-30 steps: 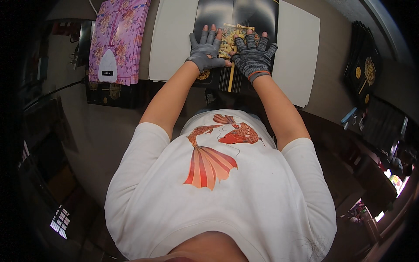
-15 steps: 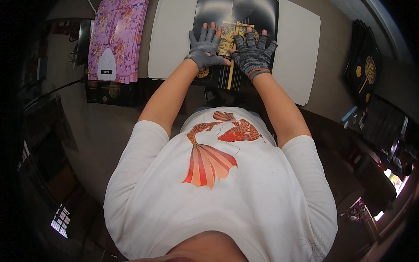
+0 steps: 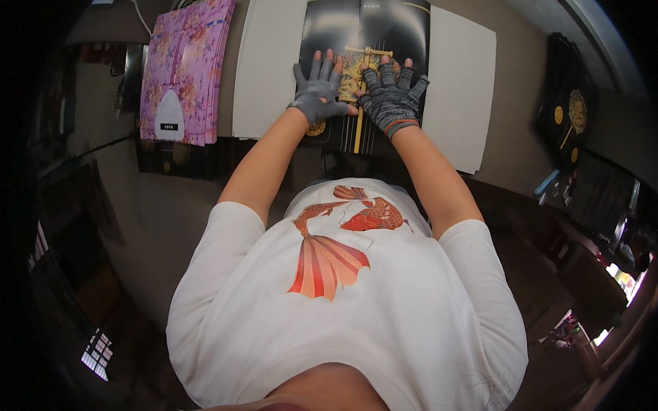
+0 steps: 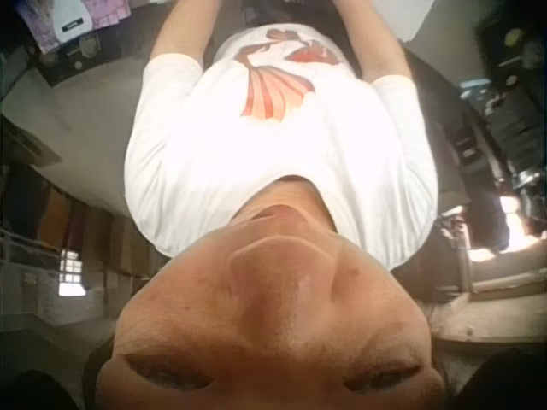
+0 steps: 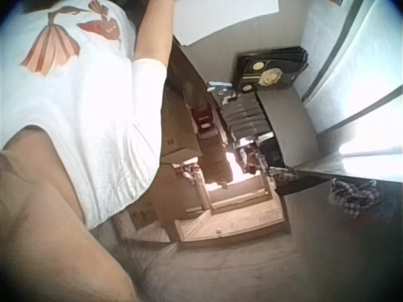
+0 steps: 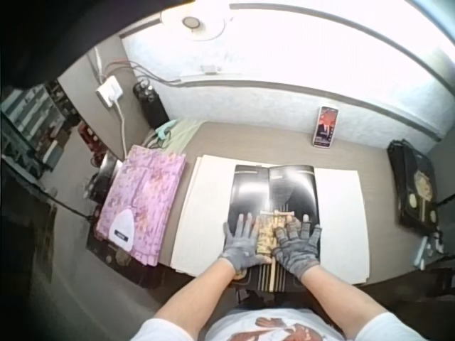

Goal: Manually fold and assemble decorative cardboard product packaging boxes.

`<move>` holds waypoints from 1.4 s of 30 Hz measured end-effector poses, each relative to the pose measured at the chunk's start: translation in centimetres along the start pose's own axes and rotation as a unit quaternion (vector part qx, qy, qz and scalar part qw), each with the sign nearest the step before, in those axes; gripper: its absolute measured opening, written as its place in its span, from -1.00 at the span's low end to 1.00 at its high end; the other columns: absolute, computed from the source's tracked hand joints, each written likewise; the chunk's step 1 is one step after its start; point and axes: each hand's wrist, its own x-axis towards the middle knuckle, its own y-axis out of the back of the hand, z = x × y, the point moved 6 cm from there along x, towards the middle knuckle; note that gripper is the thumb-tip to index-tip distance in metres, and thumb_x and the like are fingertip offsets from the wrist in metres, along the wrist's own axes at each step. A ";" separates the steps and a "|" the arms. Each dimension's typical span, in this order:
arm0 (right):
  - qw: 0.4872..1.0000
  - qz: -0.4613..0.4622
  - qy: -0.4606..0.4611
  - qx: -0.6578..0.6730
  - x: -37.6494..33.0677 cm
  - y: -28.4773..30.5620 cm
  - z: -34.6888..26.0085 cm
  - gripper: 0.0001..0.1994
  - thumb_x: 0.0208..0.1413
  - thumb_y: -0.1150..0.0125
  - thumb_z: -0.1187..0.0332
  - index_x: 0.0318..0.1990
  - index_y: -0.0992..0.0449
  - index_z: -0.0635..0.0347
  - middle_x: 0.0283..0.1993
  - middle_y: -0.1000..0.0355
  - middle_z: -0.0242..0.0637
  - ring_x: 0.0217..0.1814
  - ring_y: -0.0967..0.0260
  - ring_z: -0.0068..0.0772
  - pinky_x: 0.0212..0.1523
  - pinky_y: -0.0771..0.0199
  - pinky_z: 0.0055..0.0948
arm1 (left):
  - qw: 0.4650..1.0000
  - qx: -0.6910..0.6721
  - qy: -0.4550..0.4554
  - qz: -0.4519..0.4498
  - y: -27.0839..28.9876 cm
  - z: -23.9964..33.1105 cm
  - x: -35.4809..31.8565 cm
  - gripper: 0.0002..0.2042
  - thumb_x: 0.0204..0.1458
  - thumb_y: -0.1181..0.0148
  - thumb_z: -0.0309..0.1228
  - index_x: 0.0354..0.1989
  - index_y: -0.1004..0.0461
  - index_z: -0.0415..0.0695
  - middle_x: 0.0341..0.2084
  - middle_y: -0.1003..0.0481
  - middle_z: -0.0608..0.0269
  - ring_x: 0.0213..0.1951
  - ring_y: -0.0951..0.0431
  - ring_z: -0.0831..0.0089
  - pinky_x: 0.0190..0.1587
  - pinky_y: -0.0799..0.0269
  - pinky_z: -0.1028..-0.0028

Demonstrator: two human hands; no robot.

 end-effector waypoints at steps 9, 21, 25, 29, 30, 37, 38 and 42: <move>0.992 0.102 0.060 0.036 0.9 -2.2 2.3 -0.41 0.23 0.17 -0.13 0.39 -0.14 -0.27 0.55 0.17 -0.35 0.57 0.42 0.18 0.39 0.50 0.31 | 0.984 0.140 -0.080 -0.077 4.1 5.5 1.0 -0.07 -0.24 -0.35 0.11 0.36 -0.18 -0.03 0.43 0.06 0.08 0.46 0.22 0.08 0.23 0.45 -0.49; 0.963 0.250 0.007 0.104 15.0 1.9 11.3 -0.29 0.10 -0.03 -0.12 0.39 -0.14 -0.09 0.47 0.00 -0.16 0.53 0.19 0.01 0.39 0.25 0.23 | 0.989 0.130 -0.042 -0.061 3.5 7.4 1.6 -0.45 -0.12 -0.29 -0.25 0.07 -0.45 -0.28 0.31 -0.15 -0.12 0.40 0.01 0.02 0.33 0.39 -0.33; 0.976 0.169 0.025 0.135 20.4 5.0 13.2 -0.38 0.14 -0.01 -0.08 0.32 -0.25 -0.05 0.35 -0.20 -0.17 0.40 -0.08 -0.01 0.32 -0.02 0.11 | 0.991 0.123 -0.038 -0.028 3.3 7.3 1.7 -0.43 -0.24 -0.31 -0.31 0.04 -0.47 -0.26 0.35 -0.09 -0.08 0.41 -0.01 0.09 0.31 0.31 -0.37; 0.977 0.150 0.056 0.143 23.8 5.5 13.9 -0.47 0.24 0.10 -0.06 0.26 -0.33 -0.01 0.16 -0.41 -0.16 0.20 -0.34 -0.11 0.23 -0.26 -0.16 | 0.995 0.088 -0.040 0.009 3.3 7.2 1.6 -0.58 -0.17 -0.28 -0.40 -0.07 -0.52 -0.27 0.29 -0.19 -0.14 0.36 -0.11 0.00 0.32 0.27 -0.33; 0.973 0.138 0.057 0.175 24.5 5.4 14.1 -0.45 0.24 0.10 -0.07 0.28 -0.31 -0.01 0.20 -0.39 -0.18 0.21 -0.34 -0.13 0.24 -0.25 -0.16 | 0.996 0.084 -0.035 0.019 3.3 7.1 1.8 -0.58 -0.19 -0.30 -0.40 -0.08 -0.52 -0.26 0.29 -0.18 -0.13 0.37 -0.11 0.01 0.32 0.26 -0.32; 0.957 0.214 0.053 0.187 23.9 5.4 14.5 -0.44 0.19 0.04 -0.08 0.22 -0.37 0.05 0.14 -0.42 -0.18 0.19 -0.34 -0.11 0.21 -0.26 -0.11 | 0.989 0.142 -0.038 0.007 3.1 7.7 2.3 -0.56 -0.16 -0.26 -0.36 -0.05 -0.50 -0.28 0.32 -0.16 -0.13 0.36 -0.14 0.08 0.33 0.25 -0.29; 0.949 0.269 0.056 0.156 22.6 5.7 14.2 -0.45 0.15 0.00 -0.08 0.18 -0.40 0.07 0.07 -0.44 -0.16 0.17 -0.34 -0.08 0.19 -0.25 -0.08 | 0.989 0.144 -0.042 0.000 3.2 7.8 2.4 -0.52 -0.20 -0.31 -0.36 -0.04 -0.49 -0.30 0.28 -0.17 -0.18 0.34 -0.16 0.03 0.34 0.23 -0.27; 0.933 0.300 0.141 0.139 13.5 4.2 11.3 -0.47 0.06 -0.09 -0.07 0.08 -0.47 0.07 0.04 -0.41 -0.12 0.21 -0.25 0.01 0.20 -0.17 0.01 | 0.987 0.150 -0.047 -0.015 2.9 8.0 2.6 -0.45 -0.22 -0.33 -0.35 0.02 -0.45 -0.33 0.25 -0.20 -0.22 0.30 -0.18 -0.04 0.35 0.21 -0.23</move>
